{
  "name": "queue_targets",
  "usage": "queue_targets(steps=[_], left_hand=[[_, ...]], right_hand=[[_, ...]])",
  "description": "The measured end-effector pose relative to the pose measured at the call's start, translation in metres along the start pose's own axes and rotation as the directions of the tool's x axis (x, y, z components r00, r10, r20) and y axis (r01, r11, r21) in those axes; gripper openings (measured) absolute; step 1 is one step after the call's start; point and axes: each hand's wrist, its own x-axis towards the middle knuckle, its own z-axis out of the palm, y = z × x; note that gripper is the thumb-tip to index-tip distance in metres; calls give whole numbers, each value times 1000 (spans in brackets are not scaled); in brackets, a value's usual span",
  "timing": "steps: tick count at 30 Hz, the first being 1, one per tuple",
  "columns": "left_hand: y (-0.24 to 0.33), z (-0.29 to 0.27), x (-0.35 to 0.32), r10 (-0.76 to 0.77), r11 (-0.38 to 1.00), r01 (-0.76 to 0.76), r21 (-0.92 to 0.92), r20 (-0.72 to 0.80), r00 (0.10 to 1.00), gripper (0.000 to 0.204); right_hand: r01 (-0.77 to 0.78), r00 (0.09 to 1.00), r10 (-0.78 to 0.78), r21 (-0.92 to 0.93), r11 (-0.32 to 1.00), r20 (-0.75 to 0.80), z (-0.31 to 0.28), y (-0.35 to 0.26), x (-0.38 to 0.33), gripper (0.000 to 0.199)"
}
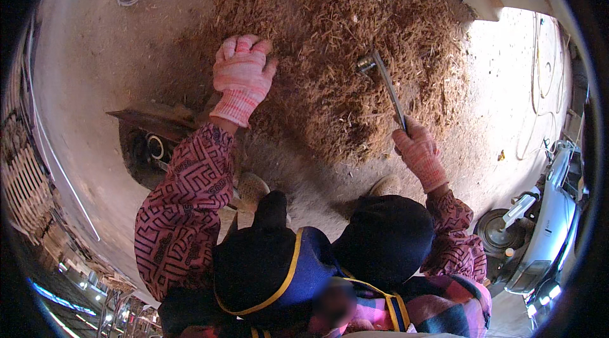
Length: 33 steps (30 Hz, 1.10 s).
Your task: The person removes a metal tray filled with sawdust from a machine and dumps the contents onto the floor. They then use a metal scraper to clean the remaining sawdust from the tray and the floor area. Finally, they use a broom and shovel to sweep the sawdust into a pile.
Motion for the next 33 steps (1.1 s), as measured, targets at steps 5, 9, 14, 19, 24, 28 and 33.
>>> queue_targets(steps=[5, 9, 14, 19, 24, 28, 33], left_hand=[[14, 0, 33, 195, 980, -193, -41, 43, 980, 18], [13, 37, 53, 44, 999, -48, 16, 202, 978, 22], [15, 13, 48, 130, 991, -131, 6, 110, 985, 26], [2, -17, 29, 0, 987, 8, -161, 49, 999, 27], [0, -41, 20, -90, 996, 90, -12, 36, 995, 19], [-23, -32, 1, -201, 966, 179, -185, -113, 973, 19], [-47, -37, -14, -226, 974, 225, -28, -144, 963, 29]], right_hand=[[-5, 1000, 5, 2, 1000, -16, -1, 9, 0, 30], [32, 999, -32, -17, 999, -27, 3, 9, 2, 31], [-17, 999, 17, 4, 1000, -29, 5, 12, 4, 31], [-24, 999, 23, -44, 999, -28, -2, -3, -1, 30], [14, 999, -15, -23, 1000, -39, -1, -7, -4, 31], [4, 994, -13, -78, 997, -105, 0, 4, -4, 31], [73, 996, -72, 30, 997, -50, 6, 10, 8, 29]])
